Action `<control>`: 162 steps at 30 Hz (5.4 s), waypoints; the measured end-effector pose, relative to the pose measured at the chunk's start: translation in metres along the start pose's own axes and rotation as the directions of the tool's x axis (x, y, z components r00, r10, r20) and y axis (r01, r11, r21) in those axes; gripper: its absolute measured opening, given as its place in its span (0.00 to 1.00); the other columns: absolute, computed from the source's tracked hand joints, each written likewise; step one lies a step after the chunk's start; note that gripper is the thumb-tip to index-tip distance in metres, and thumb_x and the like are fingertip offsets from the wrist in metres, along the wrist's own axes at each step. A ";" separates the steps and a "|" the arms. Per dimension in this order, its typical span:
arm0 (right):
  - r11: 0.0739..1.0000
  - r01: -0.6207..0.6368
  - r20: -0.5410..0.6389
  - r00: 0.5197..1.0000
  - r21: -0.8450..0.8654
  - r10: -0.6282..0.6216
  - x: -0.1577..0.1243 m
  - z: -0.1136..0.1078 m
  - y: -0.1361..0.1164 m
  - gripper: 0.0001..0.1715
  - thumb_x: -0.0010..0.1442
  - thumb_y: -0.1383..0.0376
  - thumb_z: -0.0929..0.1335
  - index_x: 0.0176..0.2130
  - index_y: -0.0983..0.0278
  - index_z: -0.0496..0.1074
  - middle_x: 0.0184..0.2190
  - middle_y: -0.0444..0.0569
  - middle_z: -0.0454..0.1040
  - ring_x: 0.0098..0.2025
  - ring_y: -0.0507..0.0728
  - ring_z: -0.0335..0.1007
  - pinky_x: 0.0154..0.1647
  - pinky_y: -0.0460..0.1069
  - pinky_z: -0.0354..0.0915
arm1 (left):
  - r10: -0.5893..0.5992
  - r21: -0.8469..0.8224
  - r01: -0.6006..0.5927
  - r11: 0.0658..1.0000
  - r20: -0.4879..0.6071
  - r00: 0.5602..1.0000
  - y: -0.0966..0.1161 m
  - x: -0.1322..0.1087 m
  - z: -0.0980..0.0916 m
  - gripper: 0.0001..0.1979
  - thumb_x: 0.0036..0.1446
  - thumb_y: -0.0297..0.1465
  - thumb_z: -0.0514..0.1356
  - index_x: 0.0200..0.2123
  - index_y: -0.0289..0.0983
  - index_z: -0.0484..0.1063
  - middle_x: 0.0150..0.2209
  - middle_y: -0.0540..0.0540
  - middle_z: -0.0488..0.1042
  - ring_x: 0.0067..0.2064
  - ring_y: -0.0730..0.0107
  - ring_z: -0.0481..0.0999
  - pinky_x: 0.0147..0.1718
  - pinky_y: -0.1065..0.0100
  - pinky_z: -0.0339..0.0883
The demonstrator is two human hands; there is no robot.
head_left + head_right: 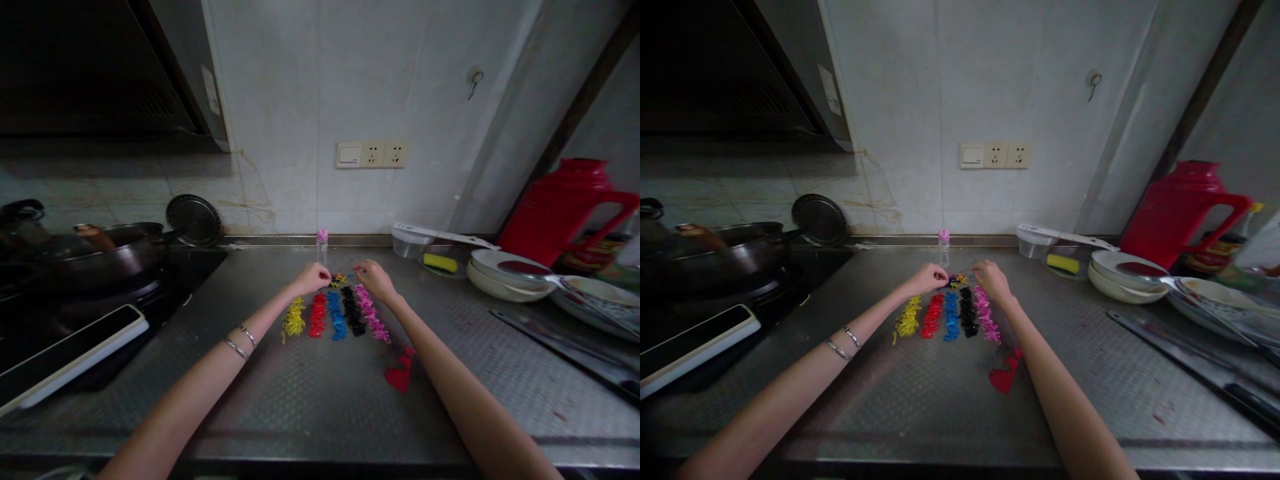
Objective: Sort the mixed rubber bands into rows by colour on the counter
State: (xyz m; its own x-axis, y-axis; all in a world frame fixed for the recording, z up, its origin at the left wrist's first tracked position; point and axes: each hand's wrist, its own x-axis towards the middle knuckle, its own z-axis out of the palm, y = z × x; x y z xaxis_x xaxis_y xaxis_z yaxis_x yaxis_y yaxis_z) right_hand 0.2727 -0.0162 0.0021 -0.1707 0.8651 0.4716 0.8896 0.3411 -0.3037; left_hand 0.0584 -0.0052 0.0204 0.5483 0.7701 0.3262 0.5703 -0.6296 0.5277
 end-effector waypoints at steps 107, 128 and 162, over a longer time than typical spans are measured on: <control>0.978 0.173 0.135 0.973 0.117 -0.188 0.061 0.013 -0.021 0.13 0.52 0.66 0.63 0.36 0.66 0.75 0.35 0.51 0.75 0.38 0.55 0.69 0.39 0.45 0.61 | -0.470 -0.311 0.378 0.872 -0.320 0.822 -0.101 -0.050 -0.037 0.15 0.45 0.35 0.51 0.24 0.32 0.73 0.15 0.52 0.63 0.19 0.77 0.60 0.20 0.74 0.50; 0.998 0.017 0.388 0.921 0.065 -0.041 0.056 0.000 0.022 0.13 0.50 0.67 0.64 0.34 0.67 0.76 0.31 0.48 0.76 0.33 0.53 0.71 0.32 0.42 0.62 | -0.305 0.203 0.304 0.931 -0.025 0.952 -0.085 0.043 -0.010 0.05 0.40 0.28 0.59 0.23 0.35 0.75 0.26 0.44 0.75 0.27 0.70 0.70 0.28 0.72 0.59; 0.994 0.103 0.449 0.888 0.019 -0.101 0.054 0.034 0.017 0.10 0.47 0.71 0.65 0.28 0.66 0.76 0.27 0.47 0.76 0.30 0.51 0.69 0.29 0.41 0.59 | -0.199 -0.072 0.212 0.975 0.146 0.969 -0.086 -0.033 -0.043 0.10 0.40 0.32 0.59 0.25 0.32 0.76 0.24 0.45 0.75 0.26 0.71 0.69 0.26 0.73 0.59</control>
State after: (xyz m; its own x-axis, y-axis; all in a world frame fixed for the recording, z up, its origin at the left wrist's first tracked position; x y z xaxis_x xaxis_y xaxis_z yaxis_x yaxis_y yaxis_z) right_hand 0.2646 0.0490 -0.0054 -0.4315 0.8988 0.0770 0.8591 0.4355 -0.2689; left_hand -0.0350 0.0280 -0.0019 0.5067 0.8567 0.0965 0.6276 -0.4433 0.6400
